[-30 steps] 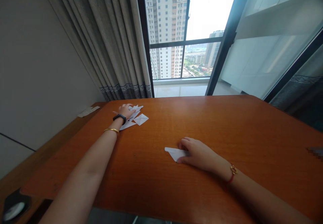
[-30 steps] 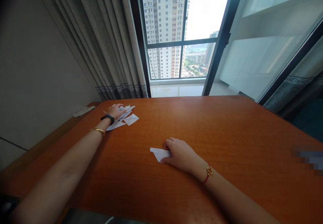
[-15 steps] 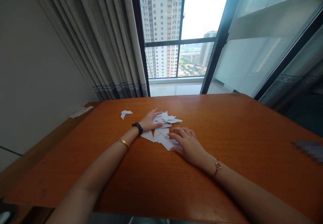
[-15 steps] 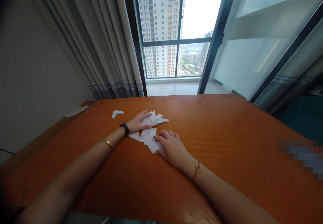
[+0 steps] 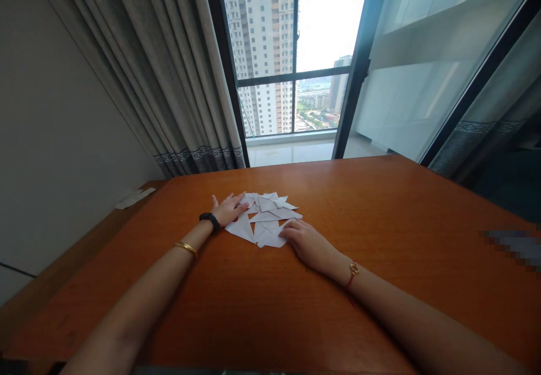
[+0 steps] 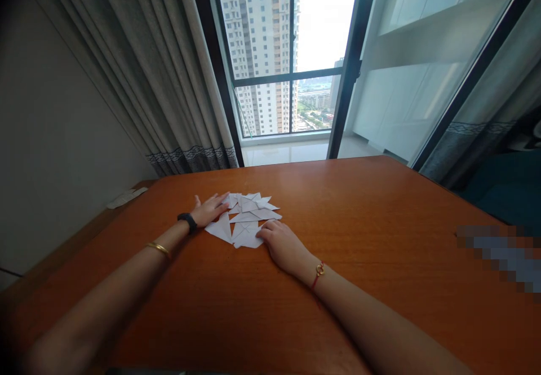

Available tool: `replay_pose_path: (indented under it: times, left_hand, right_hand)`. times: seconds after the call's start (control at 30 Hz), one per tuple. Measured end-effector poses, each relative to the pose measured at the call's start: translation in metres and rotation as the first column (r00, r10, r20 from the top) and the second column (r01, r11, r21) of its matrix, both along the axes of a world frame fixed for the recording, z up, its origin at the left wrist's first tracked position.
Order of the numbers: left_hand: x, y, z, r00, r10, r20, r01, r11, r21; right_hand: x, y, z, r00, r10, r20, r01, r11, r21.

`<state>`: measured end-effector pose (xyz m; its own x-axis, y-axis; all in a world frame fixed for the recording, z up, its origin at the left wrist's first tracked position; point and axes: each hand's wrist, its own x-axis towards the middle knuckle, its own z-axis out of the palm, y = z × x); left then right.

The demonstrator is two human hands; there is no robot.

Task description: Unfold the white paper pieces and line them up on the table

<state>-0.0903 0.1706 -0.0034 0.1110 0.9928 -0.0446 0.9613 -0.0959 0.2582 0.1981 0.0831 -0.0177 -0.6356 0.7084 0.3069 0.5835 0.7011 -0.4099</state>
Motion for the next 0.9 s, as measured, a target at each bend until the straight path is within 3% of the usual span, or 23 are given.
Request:
replay_pose_path:
  times: [0.1,0.2,0.3,0.37,0.5,0.6,0.7,0.9]
  left_hand:
    - [0.044,-0.014,-0.003,0.949,-0.298,0.101,0.301,0.953,-0.018]
    - [0.072,-0.019,0.0,0.904,-0.381,0.194,0.397,0.917,-0.051]
    - [0.081,-0.019,0.008,0.903,-0.367,0.222,0.385,0.922,-0.041]
    - [0.08,-0.02,0.013,0.917,-0.36,0.172,0.37,0.928,-0.033]
    - [0.066,-0.035,0.018,0.948,-0.311,0.067,0.316,0.946,-0.08]
    - [0.05,-0.054,0.017,0.978,-0.202,0.045,0.206,0.966,-0.155]
    - [0.04,-0.068,0.015,0.994,-0.107,0.004,0.106,0.976,-0.189]
    - [0.042,-0.07,0.002,0.996,-0.054,-0.067,0.047,0.994,-0.096]
  right_hand:
    - [0.003,0.003,-0.001,0.999,-0.034,-0.017,0.034,0.999,0.013]
    - [0.009,0.006,0.001,0.979,-0.203,-0.01,0.203,0.977,0.071]
    - [0.018,0.011,0.003,0.896,-0.444,-0.004,0.441,0.887,0.135]
    - [0.026,0.018,0.003,0.846,-0.533,-0.021,0.53,0.836,0.141]
    - [0.046,0.037,0.0,0.794,-0.607,-0.014,0.6,0.78,0.178]
    - [0.062,0.054,-0.005,0.763,-0.645,0.039,0.628,0.754,0.195]
    - [0.072,0.072,-0.008,0.746,-0.659,0.095,0.644,0.75,0.151]
    - [0.062,0.093,0.003,0.821,-0.543,0.175,0.525,0.84,0.141]
